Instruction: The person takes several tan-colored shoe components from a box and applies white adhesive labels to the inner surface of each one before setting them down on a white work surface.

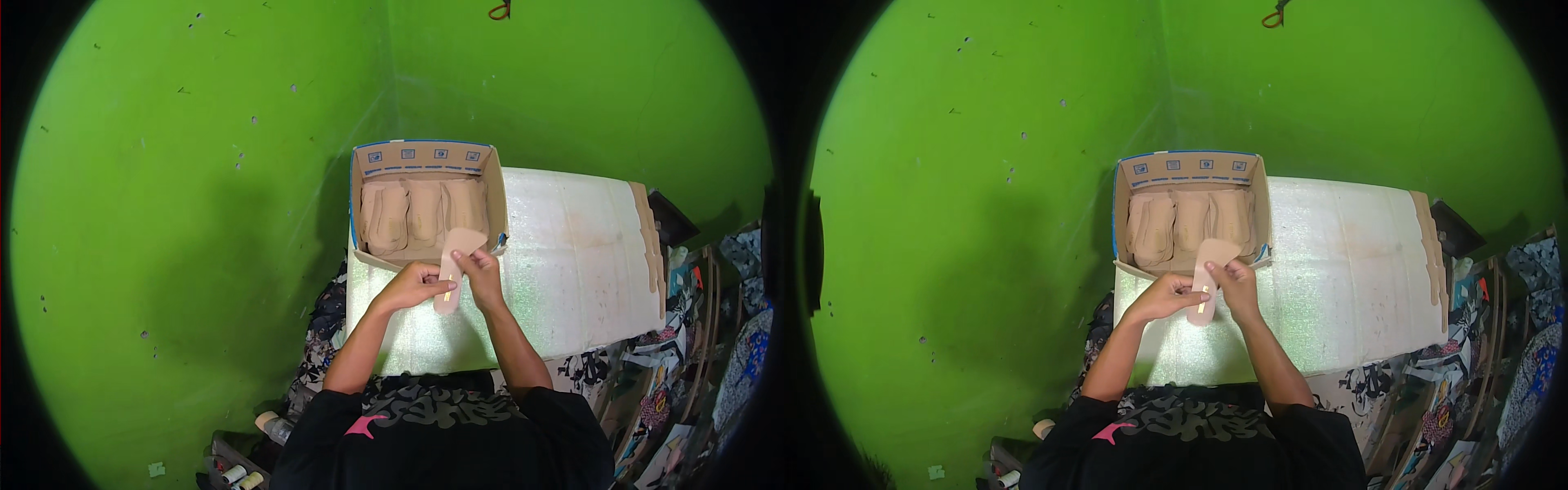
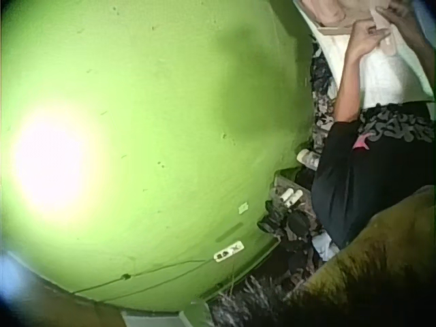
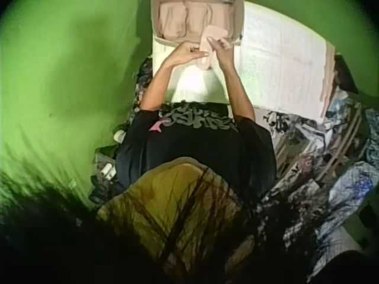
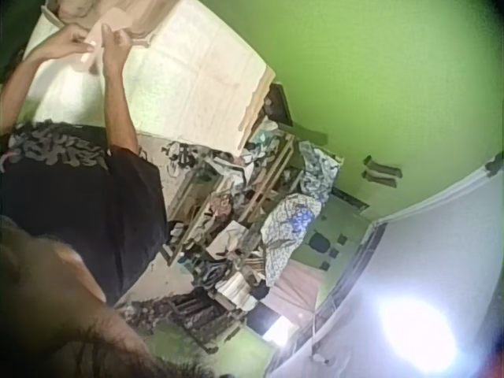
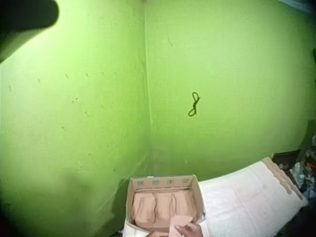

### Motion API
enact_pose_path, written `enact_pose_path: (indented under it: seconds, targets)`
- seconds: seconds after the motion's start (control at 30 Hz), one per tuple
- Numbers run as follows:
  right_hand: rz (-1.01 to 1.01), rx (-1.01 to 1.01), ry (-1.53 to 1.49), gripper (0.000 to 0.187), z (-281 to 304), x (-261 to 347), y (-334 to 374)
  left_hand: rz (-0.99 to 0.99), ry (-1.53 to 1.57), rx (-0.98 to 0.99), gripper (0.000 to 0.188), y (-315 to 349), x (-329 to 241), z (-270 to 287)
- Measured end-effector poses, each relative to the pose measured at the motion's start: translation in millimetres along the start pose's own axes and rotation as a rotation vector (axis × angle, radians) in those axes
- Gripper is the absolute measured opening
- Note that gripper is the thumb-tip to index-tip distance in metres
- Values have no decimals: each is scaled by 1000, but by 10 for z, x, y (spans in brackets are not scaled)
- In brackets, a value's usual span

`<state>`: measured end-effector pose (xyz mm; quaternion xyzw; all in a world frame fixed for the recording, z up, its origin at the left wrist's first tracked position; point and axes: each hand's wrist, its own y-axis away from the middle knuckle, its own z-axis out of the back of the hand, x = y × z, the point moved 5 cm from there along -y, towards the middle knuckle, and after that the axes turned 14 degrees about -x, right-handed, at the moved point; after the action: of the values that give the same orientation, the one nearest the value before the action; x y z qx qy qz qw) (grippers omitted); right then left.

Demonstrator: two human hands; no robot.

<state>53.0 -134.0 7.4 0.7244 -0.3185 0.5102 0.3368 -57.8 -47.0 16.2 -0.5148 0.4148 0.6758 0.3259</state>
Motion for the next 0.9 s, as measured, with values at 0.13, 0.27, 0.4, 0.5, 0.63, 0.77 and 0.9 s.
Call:
enact_pose_path:
  seconds: [0.13,0.27,0.4,0.5,0.63,0.77,0.9]
  targets:
    - [-26,109,115,18,72,-4,64,-36,175,-151,19,-47,-24,-11]
    - [-51,230,169,22,199,99,197,-110,310,-269,15,-75,-120,-78]
    - [-56,224,134,19,434,112,283,-126,306,-292,10,-111,-160,-287]
    - [-78,232,140,14,725,109,439,-162,343,-365,11,-113,-195,-455]
    - [-75,195,191,11,1235,108,708,-131,304,-355,12,-57,-243,-851]
    - [-44,114,178,11,1795,208,923,-135,299,-314,11,-49,-303,-1435]
    - [-59,14,126,11,2371,301,1142,-171,320,-332,12,-92,-375,-1969]
